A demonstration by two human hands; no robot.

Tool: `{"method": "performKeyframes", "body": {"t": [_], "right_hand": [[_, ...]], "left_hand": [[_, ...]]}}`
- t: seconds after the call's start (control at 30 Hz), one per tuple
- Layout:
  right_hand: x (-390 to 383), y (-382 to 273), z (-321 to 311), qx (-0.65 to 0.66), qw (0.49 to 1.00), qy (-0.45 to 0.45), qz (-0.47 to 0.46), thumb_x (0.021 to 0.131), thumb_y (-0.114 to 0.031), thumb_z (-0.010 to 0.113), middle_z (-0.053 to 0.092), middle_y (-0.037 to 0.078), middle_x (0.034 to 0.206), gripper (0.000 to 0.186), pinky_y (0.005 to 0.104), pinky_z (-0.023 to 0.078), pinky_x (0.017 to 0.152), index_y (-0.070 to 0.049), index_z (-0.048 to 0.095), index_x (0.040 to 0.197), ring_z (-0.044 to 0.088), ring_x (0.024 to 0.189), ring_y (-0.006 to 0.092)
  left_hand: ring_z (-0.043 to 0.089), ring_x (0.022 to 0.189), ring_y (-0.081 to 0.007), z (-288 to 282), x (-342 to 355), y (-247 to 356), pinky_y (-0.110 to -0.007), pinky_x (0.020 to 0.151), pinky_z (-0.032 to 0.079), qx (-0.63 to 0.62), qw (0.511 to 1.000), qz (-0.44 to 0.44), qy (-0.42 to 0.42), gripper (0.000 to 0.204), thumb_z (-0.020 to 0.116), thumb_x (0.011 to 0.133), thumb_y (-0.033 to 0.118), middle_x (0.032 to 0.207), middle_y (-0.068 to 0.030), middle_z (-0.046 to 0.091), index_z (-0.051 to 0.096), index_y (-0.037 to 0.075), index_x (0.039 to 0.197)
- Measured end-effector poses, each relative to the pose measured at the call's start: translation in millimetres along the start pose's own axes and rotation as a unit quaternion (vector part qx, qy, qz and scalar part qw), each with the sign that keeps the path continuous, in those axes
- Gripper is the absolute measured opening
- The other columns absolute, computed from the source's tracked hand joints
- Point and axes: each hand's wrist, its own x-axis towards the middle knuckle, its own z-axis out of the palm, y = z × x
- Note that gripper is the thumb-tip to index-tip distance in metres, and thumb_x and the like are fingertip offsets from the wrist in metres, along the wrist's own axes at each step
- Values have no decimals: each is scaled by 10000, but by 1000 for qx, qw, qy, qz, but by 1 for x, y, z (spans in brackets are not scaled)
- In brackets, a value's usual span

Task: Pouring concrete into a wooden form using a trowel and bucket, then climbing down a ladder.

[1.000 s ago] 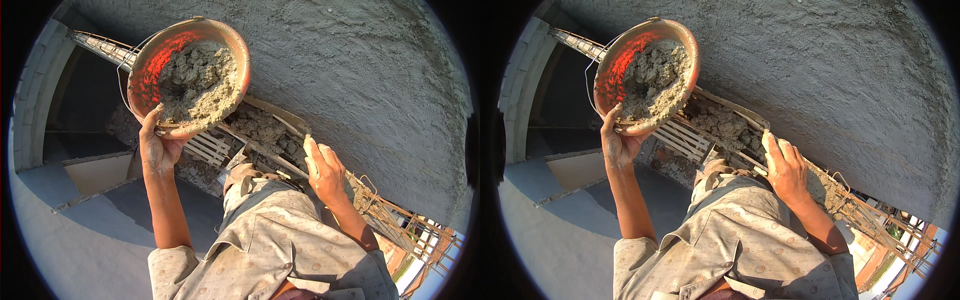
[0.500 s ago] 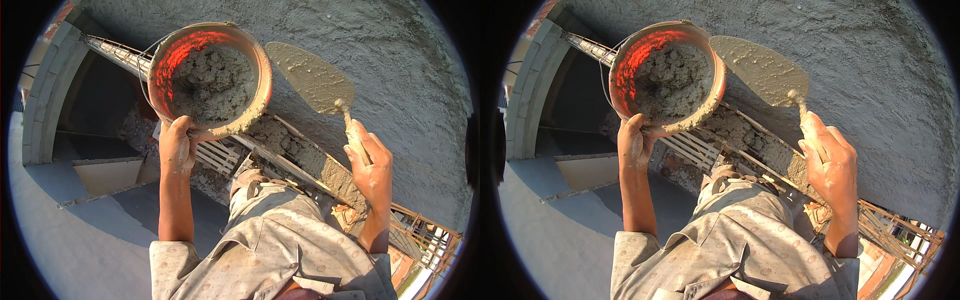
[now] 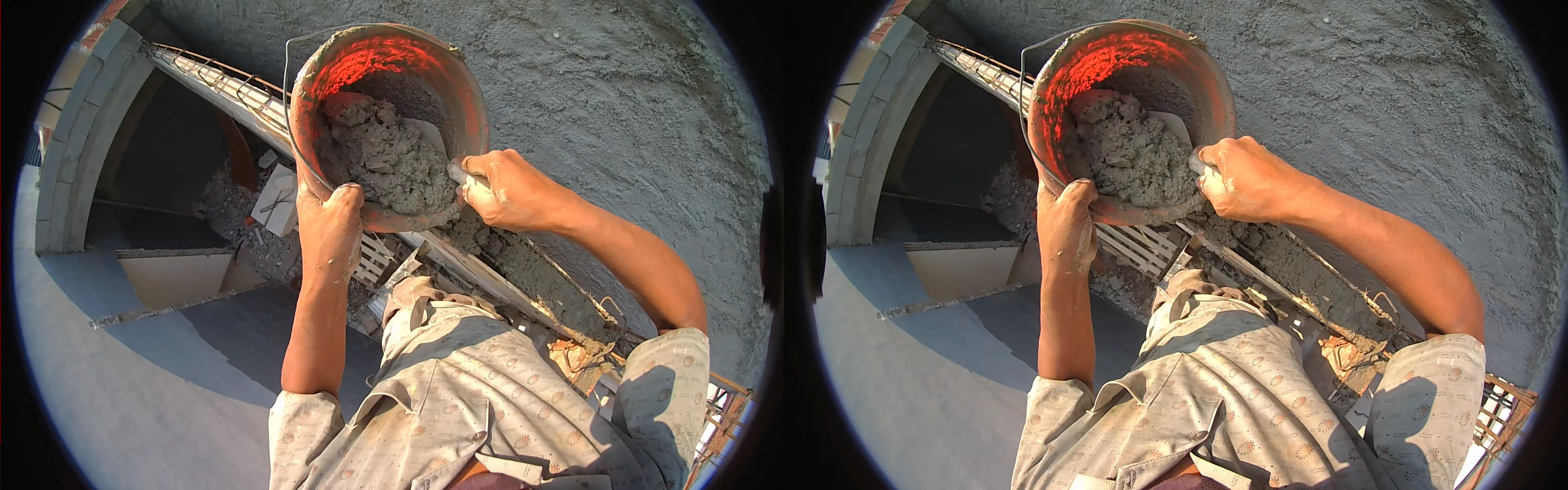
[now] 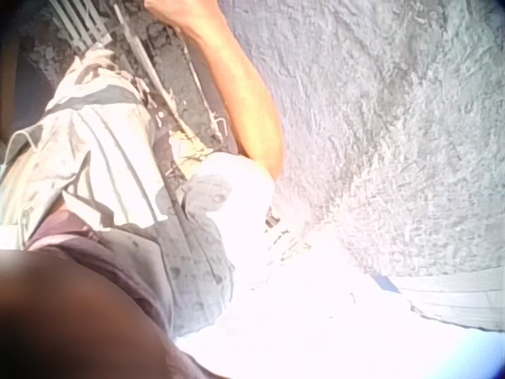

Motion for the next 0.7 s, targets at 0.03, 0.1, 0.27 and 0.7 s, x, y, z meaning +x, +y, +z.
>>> {"method": "performKeyframes", "body": {"t": [0.03,0.1,0.27,0.7], "right_hand": [[-1,-7,-3,0,1000,0,1,849,-111,563,604,146,572,227,365,505,506,28,648,1007,678,598,255],[0,-22,-6,231,949,-90,196,902,-187,585,576,62,589,235,300,465,446,27,660,962,595,506,148],[-4,-23,-18,286,944,-3,166,938,-246,586,550,5,642,262,236,433,427,3,667,936,531,500,76],[-101,-44,-72,289,926,112,216,938,-221,619,562,-26,718,349,209,438,509,2,638,1207,503,568,36]], "left_hand": [[386,599,-33,9,-2,6,-190,569,376,17,1000,20,-6,699,451,736,-123,757,46,455,369,23,1414],[391,600,-34,11,5,10,-192,570,381,14,1000,21,-17,700,454,736,-123,758,46,456,371,25,1415],[508,636,-95,-16,37,13,-280,594,539,-13,998,-32,-43,501,473,793,-76,803,-2,512,451,4,1286],[566,577,-206,-85,83,42,-600,730,588,-96,988,-69,101,88,478,859,-21,678,-76,500,474,-10,773]]}}
